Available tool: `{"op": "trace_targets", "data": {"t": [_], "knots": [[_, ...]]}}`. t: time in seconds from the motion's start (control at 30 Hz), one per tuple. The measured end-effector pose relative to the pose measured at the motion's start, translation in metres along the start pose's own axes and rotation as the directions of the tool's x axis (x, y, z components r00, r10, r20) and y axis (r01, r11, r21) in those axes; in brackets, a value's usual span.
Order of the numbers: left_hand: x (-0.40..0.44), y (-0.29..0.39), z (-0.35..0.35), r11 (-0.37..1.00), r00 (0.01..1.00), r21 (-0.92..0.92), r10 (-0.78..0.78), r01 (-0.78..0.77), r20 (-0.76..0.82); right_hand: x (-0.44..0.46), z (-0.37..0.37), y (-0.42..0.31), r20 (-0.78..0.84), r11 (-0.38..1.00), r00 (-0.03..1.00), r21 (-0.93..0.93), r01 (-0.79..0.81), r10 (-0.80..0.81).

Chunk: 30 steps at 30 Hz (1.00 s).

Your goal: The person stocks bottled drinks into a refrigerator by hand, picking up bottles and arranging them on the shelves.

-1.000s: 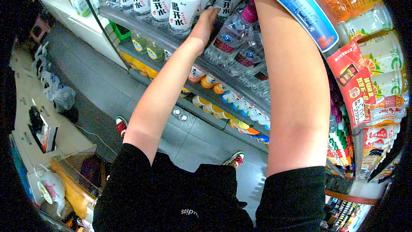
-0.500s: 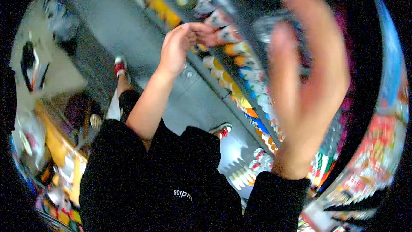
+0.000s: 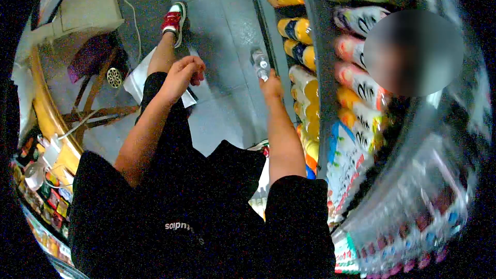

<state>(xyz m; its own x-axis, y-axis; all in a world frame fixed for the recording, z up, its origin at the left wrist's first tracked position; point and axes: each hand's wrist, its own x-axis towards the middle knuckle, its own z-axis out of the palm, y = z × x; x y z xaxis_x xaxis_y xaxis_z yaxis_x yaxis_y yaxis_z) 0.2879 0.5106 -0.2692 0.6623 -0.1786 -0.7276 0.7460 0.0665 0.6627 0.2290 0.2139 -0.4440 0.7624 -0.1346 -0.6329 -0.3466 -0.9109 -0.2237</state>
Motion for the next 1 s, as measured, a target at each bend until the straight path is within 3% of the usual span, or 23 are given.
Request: {"op": "trace_targets", "data": {"t": [0.07, 0.1, 0.23, 0.33, 0.4, 0.47, 0.5, 0.53, 0.57, 0.6, 0.63, 0.67, 0.73, 0.8, 0.87, 0.93, 1.0], "knots": [[0.000, -0.010, -0.007, 1.000, 1.000, 0.003, 0.021, -0.021, 0.001, 0.025, 0.024, -0.015, 0.023, 0.986, 0.987, -0.047, -0.159, 0.160], [0.000, -0.012, -0.010, 1.000, 1.000, 0.002, 0.018, -0.018, -0.006, 0.033, 0.028, -0.020, 0.028, 0.978, 0.980, 0.063, -0.199, 0.198], [-0.005, -0.024, -0.019, 0.999, 0.997, -0.029, 0.014, -0.016, -0.079, 0.064, 0.051, -0.037, 0.002, 0.937, 0.937, -0.013, -0.349, 0.349], [-0.002, -0.028, -0.023, 0.998, 0.995, -0.050, 0.042, -0.047, -0.092, 0.090, 0.063, -0.015, 0.013, 0.955, 0.956, 0.024, -0.294, 0.294], [-0.006, -0.025, -0.021, 0.995, 0.994, -0.072, 0.057, -0.064, -0.088, 0.066, 0.031, -0.037, -0.015, 0.960, 0.961, -0.026, -0.277, 0.277], [-0.010, -0.016, -0.014, 0.995, 0.993, 0.067, 0.074, -0.068, -0.095, 0.040, -0.003, -0.042, -0.068, 0.987, 0.986, -0.028, -0.157, 0.154], [-0.013, -0.005, -0.010, 0.987, 0.997, 0.155, 0.058, -0.049, -0.053, 0.016, -0.030, -0.046, -0.089, 0.983, 0.980, -0.032, -0.180, 0.177], [-0.016, 0.000, -0.005, 0.986, 0.998, 0.154, 0.063, -0.060, -0.014, -0.015, -0.060, -0.049, -0.096, 0.998, 0.993, -0.004, -0.069, 0.069], [-0.019, 0.004, 0.003, 0.848, 0.956, 0.446, 0.282, -0.285, 0.075, -0.051, -0.093, -0.056, -0.114, 0.999, 0.993, 0.025, 0.039, -0.036], [-0.020, 0.015, 0.011, 0.569, 0.851, 0.659, 0.475, -0.492, 0.225, -0.087, -0.127, -0.063, -0.136, 0.992, 0.987, 0.081, 0.099, -0.088], [-0.025, 0.030, 0.027, 0.445, 0.842, 0.730, 0.411, -0.519, 0.349, -0.119, -0.159, -0.071, -0.170, 0.977, 0.974, 0.128, 0.173, -0.150], [-0.032, 0.050, 0.042, 0.412, 0.807, 0.711, 0.446, -0.569, 0.388, -0.150, -0.200, -0.089, -0.166, 0.965, 0.971, 0.169, 0.202, -0.174], [-0.052, 0.079, 0.076, 0.221, 0.628, 0.622, 0.529, -0.751, 0.571, -0.208, -0.264, -0.111, -0.174, 0.930, 0.957, 0.246, 0.272, -0.234], [-0.069, 0.095, 0.110, 0.163, 0.518, 0.540, 0.601, -0.825, 0.609, -0.253, -0.311, -0.121, -0.224, 0.855, 0.926, 0.366, 0.368, -0.303], [-0.097, 0.104, 0.134, 0.453, 0.608, 0.444, 0.330, -0.773, 0.722, -0.291, -0.339, -0.114, -0.308, 0.856, 0.884, 0.278, 0.436, -0.351], [-0.122, 0.116, 0.156, 0.462, 0.598, 0.415, 0.384, -0.784, 0.704, -0.327, -0.364, -0.120, -0.384, 0.840, 0.823, 0.182, 0.512, -0.419], [-0.142, 0.131, 0.173, 0.394, 0.452, 0.253, 0.574, -0.884, 0.683, -0.355, -0.388, -0.132, -0.505, 0.873, 0.792, 0.138, 0.467, -0.343]]}}
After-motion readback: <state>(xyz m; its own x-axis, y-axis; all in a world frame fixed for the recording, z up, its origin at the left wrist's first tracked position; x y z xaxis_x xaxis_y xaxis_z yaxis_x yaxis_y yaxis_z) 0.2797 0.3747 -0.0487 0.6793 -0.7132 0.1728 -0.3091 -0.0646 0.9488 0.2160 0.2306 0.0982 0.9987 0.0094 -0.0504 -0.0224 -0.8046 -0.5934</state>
